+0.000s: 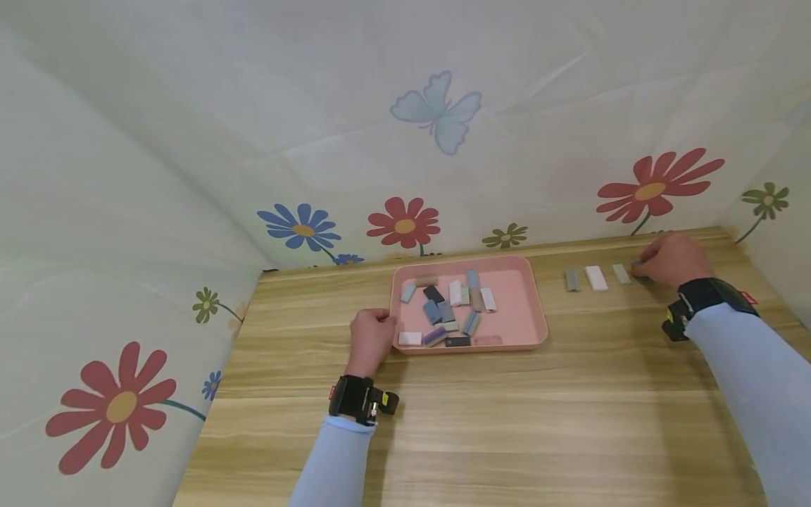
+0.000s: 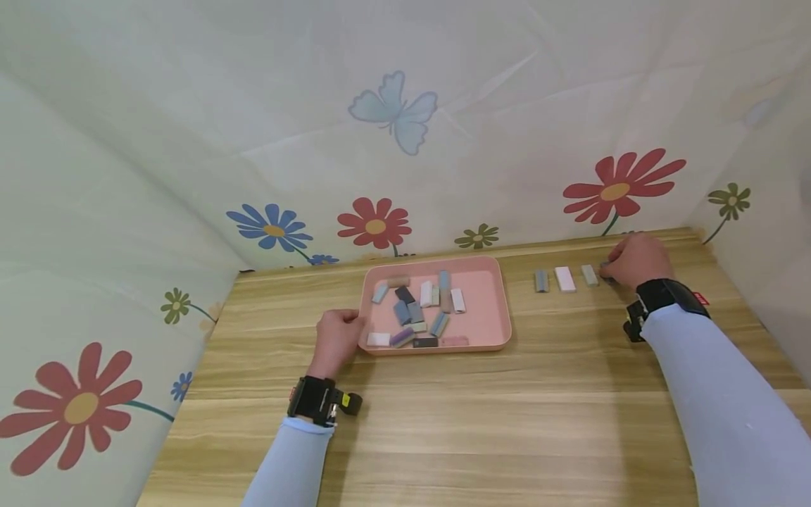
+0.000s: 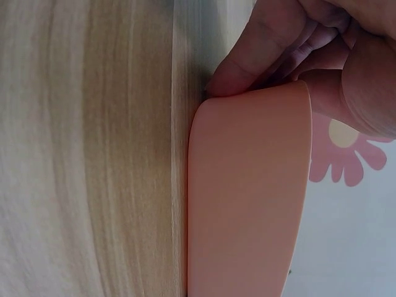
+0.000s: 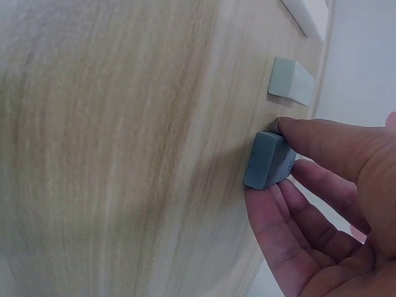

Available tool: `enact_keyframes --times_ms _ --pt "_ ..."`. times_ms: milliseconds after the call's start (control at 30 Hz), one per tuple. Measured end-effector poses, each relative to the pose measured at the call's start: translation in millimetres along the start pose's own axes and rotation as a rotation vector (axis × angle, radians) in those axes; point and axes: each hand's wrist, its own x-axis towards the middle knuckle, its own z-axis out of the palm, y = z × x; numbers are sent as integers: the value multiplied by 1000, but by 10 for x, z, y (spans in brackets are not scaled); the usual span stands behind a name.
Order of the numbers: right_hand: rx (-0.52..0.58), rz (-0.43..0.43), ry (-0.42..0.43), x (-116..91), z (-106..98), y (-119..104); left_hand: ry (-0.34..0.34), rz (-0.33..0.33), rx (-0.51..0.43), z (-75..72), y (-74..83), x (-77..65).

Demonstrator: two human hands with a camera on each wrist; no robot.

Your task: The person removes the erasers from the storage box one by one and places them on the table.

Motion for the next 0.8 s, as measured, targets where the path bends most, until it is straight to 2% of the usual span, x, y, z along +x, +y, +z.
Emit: enact_keyframes --times_ms 267,467,667,800 --pt "0 -2 -1 20 19 43 -3 27 1 -1 -18 5" --pt "4 15 -22 -36 -16 26 -32 31 -34 3 -30 10" --pt "-7 12 -19 -114 -97 -150 -21 42 -35 4 -44 13" --pt "-23 -41 7 -156 -190 -383 -25 44 -40 -5 -37 5"
